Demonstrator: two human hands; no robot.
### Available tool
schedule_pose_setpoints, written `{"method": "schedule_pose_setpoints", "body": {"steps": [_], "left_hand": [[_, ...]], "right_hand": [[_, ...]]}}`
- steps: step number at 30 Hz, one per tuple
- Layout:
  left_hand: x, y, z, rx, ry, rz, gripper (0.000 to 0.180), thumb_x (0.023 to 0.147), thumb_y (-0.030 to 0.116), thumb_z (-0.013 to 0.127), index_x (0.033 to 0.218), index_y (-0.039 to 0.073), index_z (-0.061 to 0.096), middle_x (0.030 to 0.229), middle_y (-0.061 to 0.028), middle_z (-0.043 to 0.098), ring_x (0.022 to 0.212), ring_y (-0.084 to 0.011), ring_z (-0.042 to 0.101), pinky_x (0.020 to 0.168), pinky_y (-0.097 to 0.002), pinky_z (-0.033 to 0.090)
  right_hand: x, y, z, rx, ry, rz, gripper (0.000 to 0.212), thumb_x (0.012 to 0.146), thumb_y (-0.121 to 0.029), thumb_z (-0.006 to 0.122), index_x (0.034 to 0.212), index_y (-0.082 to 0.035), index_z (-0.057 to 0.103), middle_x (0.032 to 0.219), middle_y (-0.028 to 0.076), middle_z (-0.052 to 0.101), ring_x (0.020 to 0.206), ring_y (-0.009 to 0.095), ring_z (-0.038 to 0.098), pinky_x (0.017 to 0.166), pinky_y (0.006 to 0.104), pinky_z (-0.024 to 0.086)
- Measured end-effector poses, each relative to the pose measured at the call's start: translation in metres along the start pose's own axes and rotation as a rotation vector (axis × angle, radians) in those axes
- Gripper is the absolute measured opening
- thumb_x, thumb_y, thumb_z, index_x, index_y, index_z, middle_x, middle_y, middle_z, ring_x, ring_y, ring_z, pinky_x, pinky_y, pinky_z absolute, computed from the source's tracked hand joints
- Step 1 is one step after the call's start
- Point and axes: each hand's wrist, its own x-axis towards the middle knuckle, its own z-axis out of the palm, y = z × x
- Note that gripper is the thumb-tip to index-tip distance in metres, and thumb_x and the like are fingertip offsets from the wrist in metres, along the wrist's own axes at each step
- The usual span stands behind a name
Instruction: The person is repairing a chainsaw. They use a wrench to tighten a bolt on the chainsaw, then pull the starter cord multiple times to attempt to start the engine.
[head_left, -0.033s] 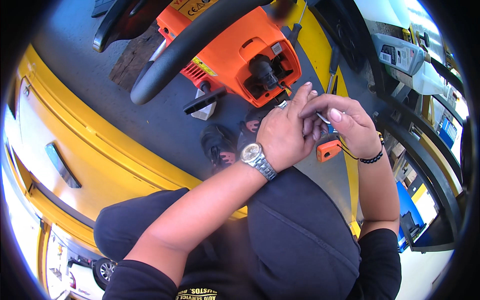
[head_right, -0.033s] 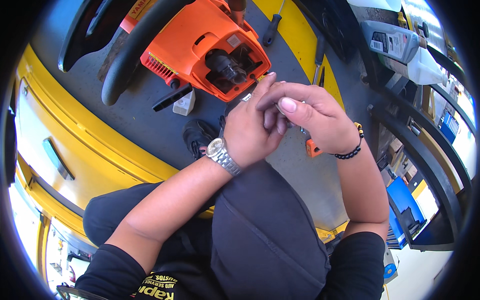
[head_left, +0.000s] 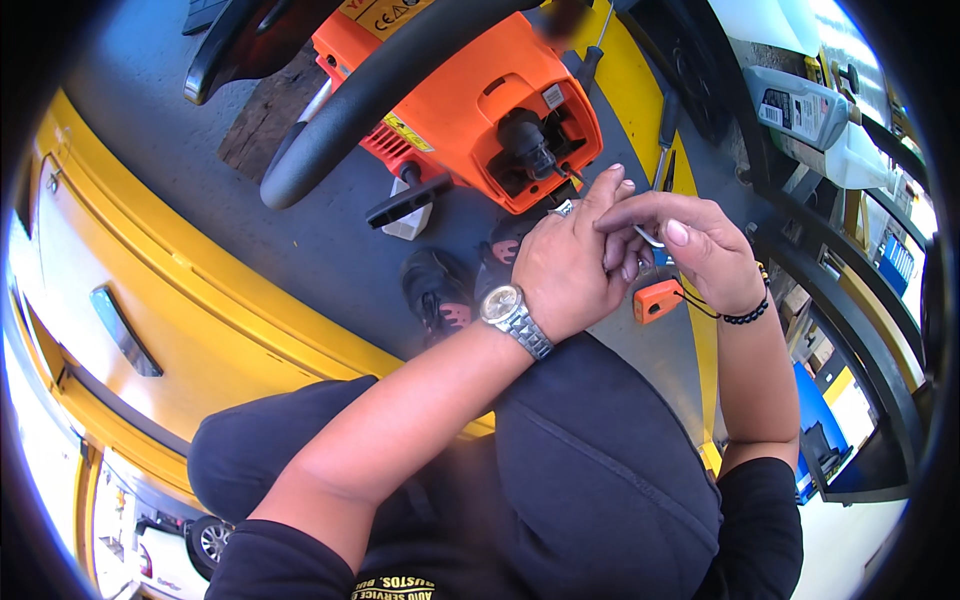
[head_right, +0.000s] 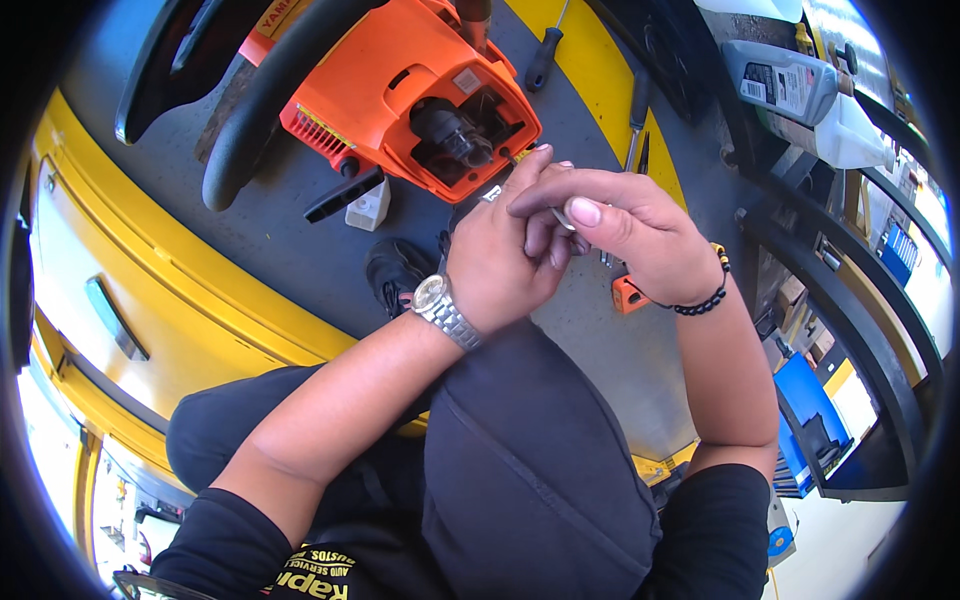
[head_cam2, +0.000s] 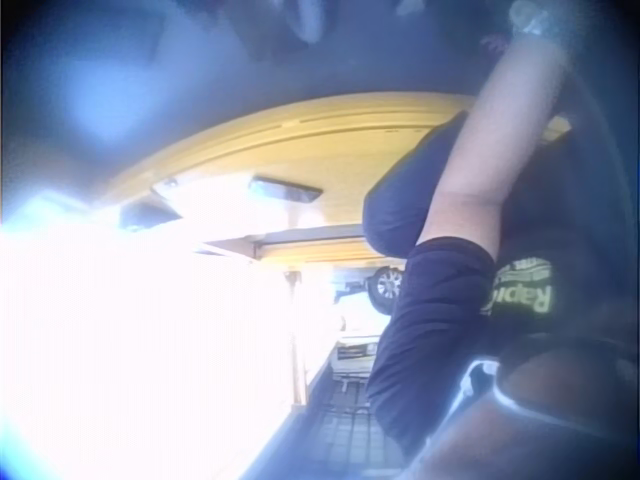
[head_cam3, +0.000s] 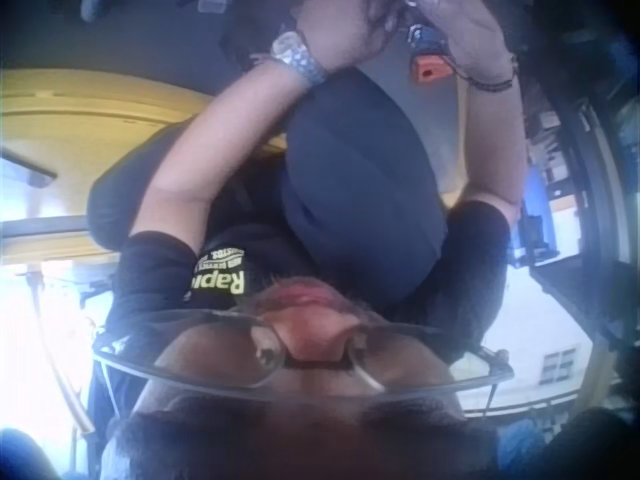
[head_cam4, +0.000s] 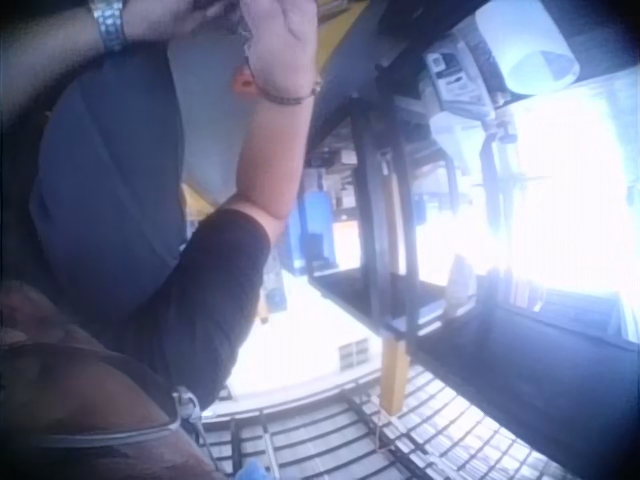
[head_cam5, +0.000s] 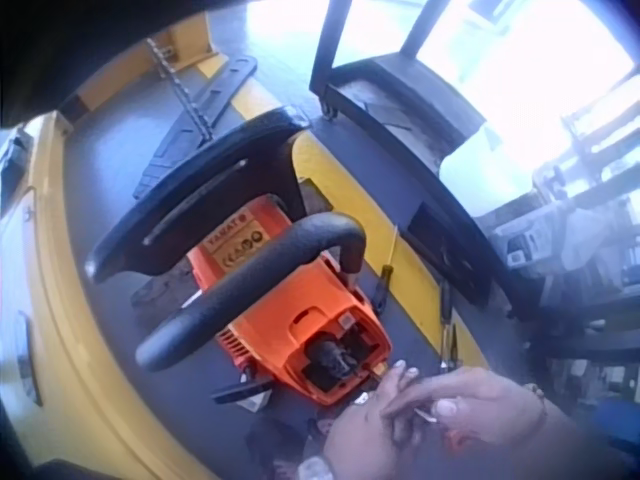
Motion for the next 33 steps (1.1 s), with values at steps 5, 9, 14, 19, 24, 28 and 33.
{"method": "schedule_pose_setpoints", "body": {"steps": [5, 9, 14, 19, 24, 28, 33], "left_hand": [[0.006, -0.008, 0.002, 0.017, 0.010, 0.042, 0.077, 0.078, 0.010, 0.078, 0.148, 0.007, 0.044, 0.123, -0.0074, 0.073, 0.093, -0.0337, 0.074, 0.083, -0.0431, 0.059], [0.010, -0.009, -0.002, 0.033, -0.026, 0.026, 0.074, 0.076, 0.011, 0.079, 0.144, 0.009, 0.048, 0.123, -0.0078, 0.073, 0.094, -0.0340, 0.074, 0.084, -0.0435, 0.059], [0.007, -0.009, -0.004, 0.003, -0.037, -0.030, 0.073, 0.077, 0.011, 0.078, 0.143, 0.007, 0.048, 0.122, -0.0104, 0.073, 0.097, -0.0354, 0.074, 0.085, -0.0437, 0.059], [0.012, -0.013, -0.001, 0.055, 0.006, 0.036, 0.072, 0.081, 0.014, 0.077, 0.144, 0.000, 0.045, 0.121, -0.0150, 0.073, 0.094, -0.0354, 0.074, 0.083, -0.0454, 0.058], [0.009, -0.012, -0.002, 0.049, -0.019, 0.006, 0.087, 0.079, 0.014, 0.078, 0.154, 0.000, 0.036, 0.127, -0.0139, 0.071, 0.099, -0.0361, 0.073, 0.087, -0.0437, 0.059], [0.007, -0.012, -0.001, 0.015, -0.044, -0.049, 0.093, 0.079, 0.014, 0.079, 0.156, -0.001, 0.030, 0.125, -0.0125, 0.071, 0.098, -0.0351, 0.074, 0.087, -0.0434, 0.059], [0.001, -0.005, 0.001, -0.022, -0.048, -0.083, 0.099, 0.079, 0.019, 0.083, 0.158, -0.001, 0.027, 0.116, -0.0126, 0.073, 0.094, -0.0355, 0.074, 0.085, -0.0437, 0.059]], "right_hand": [[0.006, 0.007, -0.018, 0.248, -0.149, -0.053, 0.064, 0.103, -0.035, 0.052, 0.142, 0.015, 0.054, 0.113, 0.027, 0.070, 0.103, 0.029, 0.070, 0.091, 0.0378, 0.055], [0.010, 0.011, -0.026, 0.318, -0.223, -0.023, 0.065, 0.099, -0.032, 0.059, 0.144, 0.015, 0.053, 0.117, 0.029, 0.070, 0.106, 0.032, 0.070, 0.095, 0.0395, 0.054], [0.011, 0.015, -0.019, 0.046, -0.180, -0.079, 0.047, 0.094, -0.022, 0.078, 0.129, 0.007, 0.066, 0.112, 0.015, 0.071, 0.100, 0.021, 0.068, 0.086, 0.0309, 0.054], [0.015, -0.002, -0.001, -0.490, 0.154, -0.299, 0.028, 0.099, -0.023, 0.071, 0.099, 0.005, 0.074, 0.087, 0.007, 0.072, 0.072, 0.013, 0.065, 0.063, 0.0251, 0.051], [0.009, 0.003, -0.001, 0.066, 0.129, -0.073, 0.043, 0.105, -0.029, 0.052, 0.115, 0.008, 0.072, 0.096, 0.012, 0.073, 0.084, 0.016, 0.068, 0.076, 0.0263, 0.051], [0.006, 0.010, -0.001, 0.206, -0.036, -0.088, 0.046, 0.103, -0.026, 0.064, 0.135, 0.007, 0.063, 0.114, 0.015, 0.072, 0.103, 0.020, 0.069, 0.088, 0.0319, 0.051], [0.009, 0.007, -0.029, -0.236, -0.191, -0.126, 0.058, 0.088, -0.027, 0.086, 0.135, 0.000, 0.063, 0.102, 0.005, 0.068, 0.094, 0.014, 0.066, 0.080, 0.0297, 0.053]]}}
